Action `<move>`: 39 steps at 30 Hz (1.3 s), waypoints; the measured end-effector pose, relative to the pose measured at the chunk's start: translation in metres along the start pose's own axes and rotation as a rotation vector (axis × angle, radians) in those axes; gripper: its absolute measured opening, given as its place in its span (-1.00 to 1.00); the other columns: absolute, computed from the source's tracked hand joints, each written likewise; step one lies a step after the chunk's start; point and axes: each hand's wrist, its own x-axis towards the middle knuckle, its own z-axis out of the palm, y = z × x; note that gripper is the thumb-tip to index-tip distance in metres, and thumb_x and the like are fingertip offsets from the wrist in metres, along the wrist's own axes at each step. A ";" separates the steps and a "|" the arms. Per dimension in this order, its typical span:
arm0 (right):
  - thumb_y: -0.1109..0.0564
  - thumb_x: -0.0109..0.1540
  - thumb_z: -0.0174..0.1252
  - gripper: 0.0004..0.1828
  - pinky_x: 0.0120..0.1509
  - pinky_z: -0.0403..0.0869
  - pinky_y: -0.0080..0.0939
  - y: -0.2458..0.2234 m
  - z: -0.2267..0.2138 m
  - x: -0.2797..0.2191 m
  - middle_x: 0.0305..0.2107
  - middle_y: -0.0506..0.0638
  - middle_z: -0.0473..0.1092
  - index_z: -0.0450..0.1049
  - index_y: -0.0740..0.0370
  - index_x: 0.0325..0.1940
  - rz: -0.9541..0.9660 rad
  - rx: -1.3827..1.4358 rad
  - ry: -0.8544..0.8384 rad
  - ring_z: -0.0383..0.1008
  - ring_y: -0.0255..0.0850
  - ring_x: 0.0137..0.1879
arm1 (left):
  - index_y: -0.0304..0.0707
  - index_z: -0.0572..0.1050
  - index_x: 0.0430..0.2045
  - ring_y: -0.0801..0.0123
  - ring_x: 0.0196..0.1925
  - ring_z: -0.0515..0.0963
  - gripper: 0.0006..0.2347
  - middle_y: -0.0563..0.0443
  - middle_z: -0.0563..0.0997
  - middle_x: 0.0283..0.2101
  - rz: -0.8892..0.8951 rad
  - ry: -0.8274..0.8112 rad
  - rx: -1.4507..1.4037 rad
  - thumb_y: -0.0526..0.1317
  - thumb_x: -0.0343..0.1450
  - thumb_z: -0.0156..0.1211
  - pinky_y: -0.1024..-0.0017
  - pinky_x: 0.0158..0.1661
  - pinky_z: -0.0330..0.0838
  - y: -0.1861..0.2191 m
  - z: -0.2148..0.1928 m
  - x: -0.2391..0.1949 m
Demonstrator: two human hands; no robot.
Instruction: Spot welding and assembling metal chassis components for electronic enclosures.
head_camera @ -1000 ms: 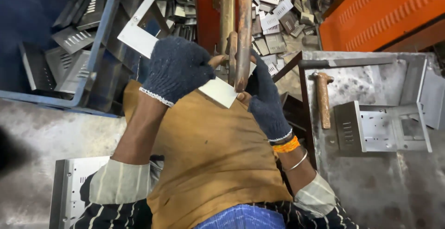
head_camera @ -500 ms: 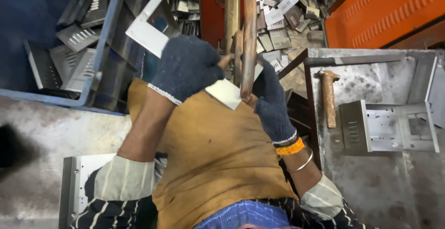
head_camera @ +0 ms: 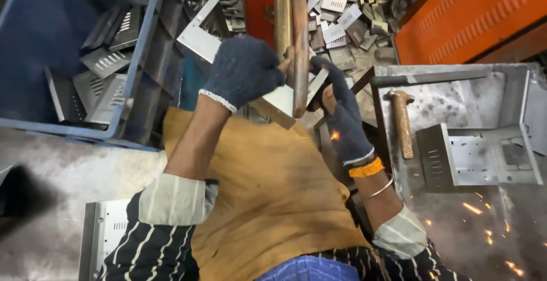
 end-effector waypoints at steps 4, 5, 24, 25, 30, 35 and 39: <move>0.05 0.49 0.10 -0.50 0.10 0.31 -0.39 -0.011 0.007 -0.010 -0.12 -0.21 0.31 0.32 0.33 0.47 -0.056 -0.030 0.085 0.24 -0.46 -0.06 | -0.23 0.63 -0.74 -0.06 -0.58 0.53 -0.67 -0.23 0.53 -0.66 -0.052 -0.005 -0.020 0.01 0.35 0.32 0.09 -0.42 0.40 0.018 -0.010 -0.020; 0.05 0.51 0.11 -0.52 0.08 0.33 -0.37 -0.015 0.011 -0.016 -0.19 -0.21 0.28 0.36 0.33 0.48 -0.065 -0.042 0.087 0.26 -0.45 -0.07 | -0.26 0.61 -0.74 -0.04 -0.61 0.52 -0.62 -0.23 0.52 -0.67 -0.160 -0.056 -0.028 0.04 0.40 0.30 0.12 -0.44 0.38 0.023 -0.014 -0.030; 0.12 0.45 0.27 -0.67 -0.24 0.41 -0.25 -0.146 -0.244 -0.188 -0.49 -0.03 0.50 0.45 0.30 -0.36 -0.415 -0.709 1.014 0.50 -0.27 -0.38 | -0.19 0.55 -0.01 0.07 0.11 0.58 -0.68 -0.08 0.62 -0.01 0.347 0.097 -0.781 -0.19 0.35 0.32 0.13 0.17 0.40 0.257 0.074 -0.032; 0.11 0.43 0.30 -0.64 -0.24 0.33 -0.24 -0.135 -0.282 -0.197 -0.52 -0.05 0.45 0.47 0.31 -0.41 -0.380 -0.768 1.030 0.43 -0.29 -0.40 | -0.15 0.57 -0.06 0.09 0.07 0.60 -0.74 -0.04 0.64 -0.04 0.296 0.061 -0.818 -0.19 0.39 0.32 0.17 0.14 0.42 0.257 0.084 -0.033; 0.09 0.26 0.36 -0.75 -0.29 0.34 -0.23 -0.077 -0.340 -0.251 -0.59 -0.06 0.43 0.55 0.30 -0.40 -0.090 -1.273 1.164 0.41 -0.31 -0.44 | -0.13 0.61 -0.17 0.16 -0.06 0.64 -0.87 0.00 0.67 -0.16 0.181 -0.065 -0.919 -0.23 0.44 0.28 0.23 0.03 0.46 0.244 0.112 -0.050; 0.06 0.28 0.37 -0.73 -0.17 0.40 0.01 -0.054 -0.322 -0.279 -0.42 0.15 0.46 0.56 0.27 -0.41 0.103 -1.728 0.945 0.48 0.09 -0.27 | -0.18 0.66 -0.32 0.33 -0.49 0.66 -0.85 -0.02 0.67 -0.47 -0.208 -0.303 -0.985 -0.14 0.39 0.29 0.35 -0.41 0.48 0.231 0.122 -0.053; 0.04 0.24 0.37 -0.75 -0.19 0.41 0.06 -0.068 -0.263 -0.234 -0.38 0.16 0.45 0.58 0.24 -0.40 0.241 -1.796 0.974 0.48 0.15 -0.26 | -0.20 0.67 -0.40 0.35 -0.57 0.62 -0.84 -0.07 0.63 -0.55 -0.198 -0.258 -0.943 -0.11 0.38 0.34 0.37 -0.48 0.42 0.216 0.109 -0.053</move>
